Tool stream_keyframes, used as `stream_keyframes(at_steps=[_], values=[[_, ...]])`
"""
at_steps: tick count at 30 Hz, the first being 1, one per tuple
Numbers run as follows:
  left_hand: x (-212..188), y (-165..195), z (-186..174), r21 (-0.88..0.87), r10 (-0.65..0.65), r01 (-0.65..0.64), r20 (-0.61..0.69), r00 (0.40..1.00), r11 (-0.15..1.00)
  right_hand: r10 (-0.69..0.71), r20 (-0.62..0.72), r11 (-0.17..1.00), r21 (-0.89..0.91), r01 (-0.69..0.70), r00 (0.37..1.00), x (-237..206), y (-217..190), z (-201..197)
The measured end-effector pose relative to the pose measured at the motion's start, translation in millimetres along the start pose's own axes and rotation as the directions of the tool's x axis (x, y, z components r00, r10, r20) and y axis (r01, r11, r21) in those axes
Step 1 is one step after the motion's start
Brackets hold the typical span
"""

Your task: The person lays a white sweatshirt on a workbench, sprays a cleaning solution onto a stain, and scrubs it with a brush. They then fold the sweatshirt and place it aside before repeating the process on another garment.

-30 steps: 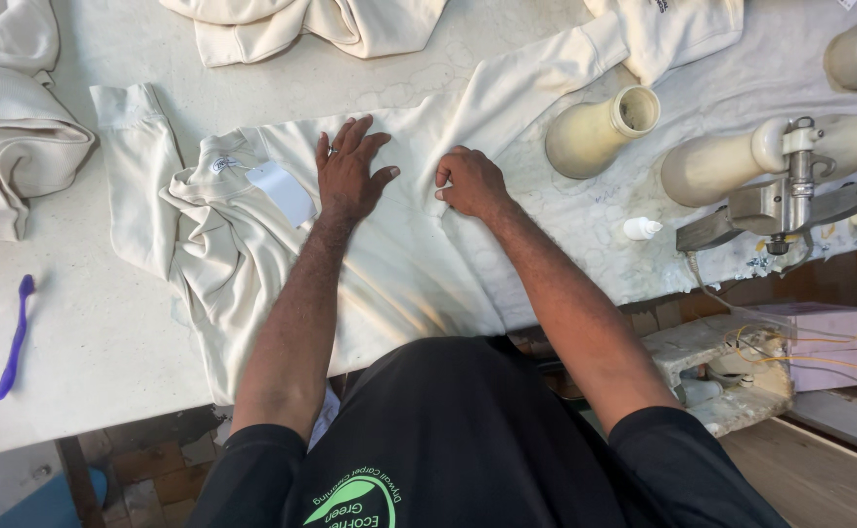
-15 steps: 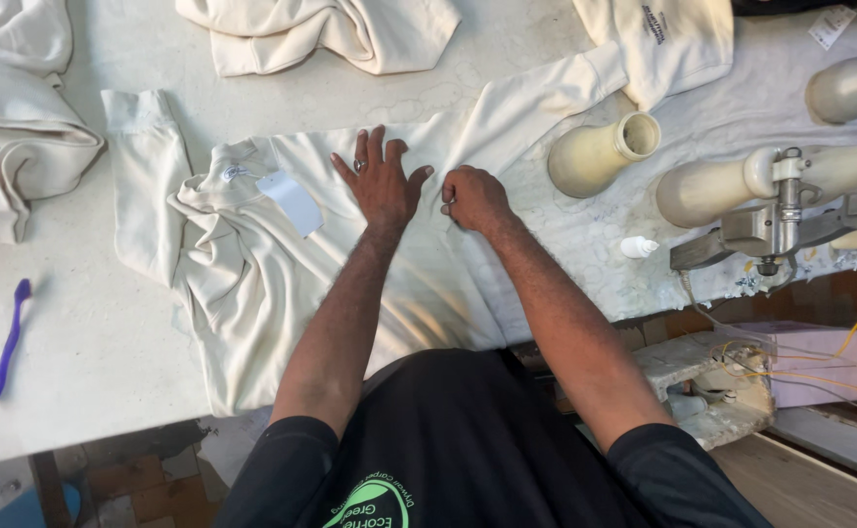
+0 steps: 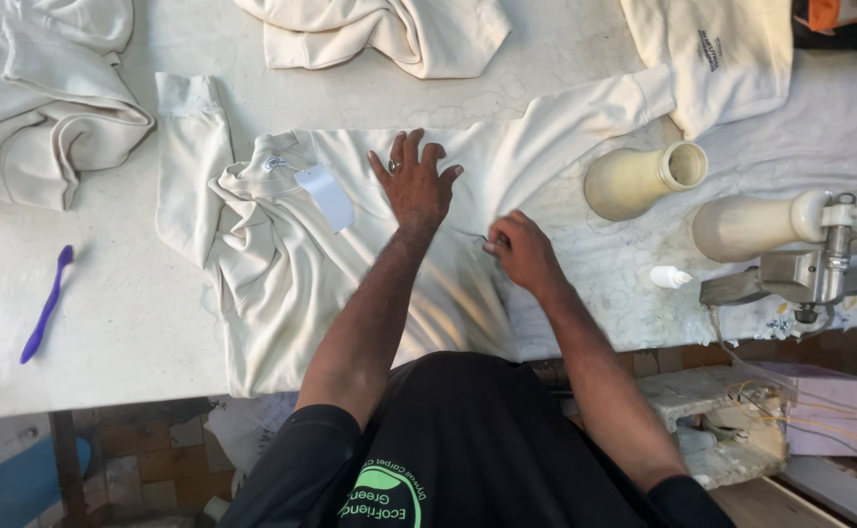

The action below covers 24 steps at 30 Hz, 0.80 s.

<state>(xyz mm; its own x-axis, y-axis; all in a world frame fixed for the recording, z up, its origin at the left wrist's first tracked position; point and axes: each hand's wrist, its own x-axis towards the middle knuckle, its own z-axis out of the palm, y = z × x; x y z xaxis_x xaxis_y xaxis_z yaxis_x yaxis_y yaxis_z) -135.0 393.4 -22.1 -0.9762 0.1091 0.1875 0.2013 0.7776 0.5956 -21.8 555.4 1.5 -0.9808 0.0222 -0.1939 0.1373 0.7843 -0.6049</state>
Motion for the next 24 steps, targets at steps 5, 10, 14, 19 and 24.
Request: stream_keyframes(at_steps=[5, 10, 14, 19, 24], values=[[-4.3, -13.4, 4.1, -0.084, 0.052, -0.053, -0.017, 0.999, 0.995, 0.053, -0.094, 0.9, 0.436, -0.007, 0.994, -105.1, 55.4, 22.0], [-20.1, -70.6, -39.0, -0.097, 0.226, -0.244, -0.165, 0.96, 0.965, 0.44, -0.289, 0.705, 0.698, -0.127, 0.85, -179.5, 113.7, 13.6], [-21.4, -125.2, -90.4, 0.399, 0.15, -0.153, 0.039, 0.988, 0.904, 0.652, -0.256, 0.648, 0.676, -0.349, 0.714, -194.3, 137.9, 3.9], [-23.7, -149.1, -145.5, 0.09, 0.013, -0.052, 0.383, 0.923, 0.995, 0.652, -0.381, 0.757, 0.286, -0.587, 0.656, -185.6, 135.0, -0.9], [-8.3, -149.1, -167.3, 0.632, -0.17, -0.079, 0.324, 0.931, 0.771, 0.583, -0.461, 0.747, -0.018, -0.664, 0.669, -182.4, 114.8, -7.6]])
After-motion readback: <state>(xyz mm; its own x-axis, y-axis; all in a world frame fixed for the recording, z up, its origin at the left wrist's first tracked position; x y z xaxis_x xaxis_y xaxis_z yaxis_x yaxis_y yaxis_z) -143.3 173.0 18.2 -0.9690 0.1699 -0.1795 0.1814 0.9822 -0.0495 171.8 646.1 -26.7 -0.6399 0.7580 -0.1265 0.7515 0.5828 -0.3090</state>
